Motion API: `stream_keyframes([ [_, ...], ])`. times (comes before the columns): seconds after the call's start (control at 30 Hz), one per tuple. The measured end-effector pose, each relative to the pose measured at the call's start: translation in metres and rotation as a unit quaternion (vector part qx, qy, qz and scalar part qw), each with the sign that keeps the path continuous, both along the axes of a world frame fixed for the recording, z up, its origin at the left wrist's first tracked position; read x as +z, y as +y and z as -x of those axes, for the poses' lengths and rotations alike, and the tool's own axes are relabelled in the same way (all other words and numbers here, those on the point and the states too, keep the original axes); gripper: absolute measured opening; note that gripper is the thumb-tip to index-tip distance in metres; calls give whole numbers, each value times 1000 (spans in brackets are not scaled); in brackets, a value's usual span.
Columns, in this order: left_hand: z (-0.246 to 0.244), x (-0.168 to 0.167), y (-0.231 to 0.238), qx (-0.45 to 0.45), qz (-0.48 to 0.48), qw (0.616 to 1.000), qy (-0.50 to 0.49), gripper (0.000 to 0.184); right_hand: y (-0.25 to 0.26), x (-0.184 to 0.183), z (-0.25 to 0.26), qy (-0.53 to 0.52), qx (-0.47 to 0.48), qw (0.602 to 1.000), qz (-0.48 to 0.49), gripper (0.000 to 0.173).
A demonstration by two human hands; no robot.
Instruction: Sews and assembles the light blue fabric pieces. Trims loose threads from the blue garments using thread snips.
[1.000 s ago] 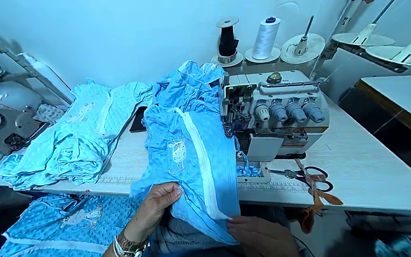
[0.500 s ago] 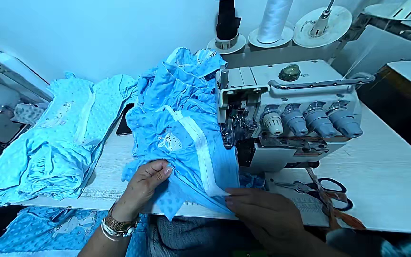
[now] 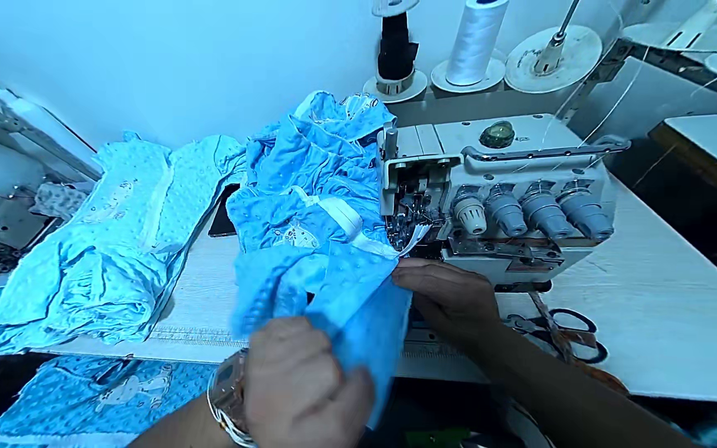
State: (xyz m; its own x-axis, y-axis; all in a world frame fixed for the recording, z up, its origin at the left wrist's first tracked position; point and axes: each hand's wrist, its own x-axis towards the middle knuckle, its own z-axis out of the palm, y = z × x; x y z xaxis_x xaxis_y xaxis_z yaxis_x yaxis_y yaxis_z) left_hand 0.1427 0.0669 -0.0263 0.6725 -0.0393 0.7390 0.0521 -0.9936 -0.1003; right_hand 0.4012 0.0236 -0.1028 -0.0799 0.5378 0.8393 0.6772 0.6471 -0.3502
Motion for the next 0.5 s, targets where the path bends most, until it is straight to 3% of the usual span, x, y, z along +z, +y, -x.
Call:
stream_keyframes([
  [0.1, -13, -4, -16, -100, -33, 994, 28, 11, -6, -2, 6, -9, -26, 1000, -1, 20],
  [0.2, -18, -10, -22, -121, -74, 988, 62, 12, -23, -2, 19, -20, -48, 999, 2, 18],
  [0.4, -18, -12, -23, -133, -90, 986, 45, 14, -73, 6, 48, 86, 105, 990, 36, 8],
  [0.5, -17, -15, -22, -153, -86, 984, 32, 13, -87, 10, 55, 127, 122, 983, 54, 10],
])
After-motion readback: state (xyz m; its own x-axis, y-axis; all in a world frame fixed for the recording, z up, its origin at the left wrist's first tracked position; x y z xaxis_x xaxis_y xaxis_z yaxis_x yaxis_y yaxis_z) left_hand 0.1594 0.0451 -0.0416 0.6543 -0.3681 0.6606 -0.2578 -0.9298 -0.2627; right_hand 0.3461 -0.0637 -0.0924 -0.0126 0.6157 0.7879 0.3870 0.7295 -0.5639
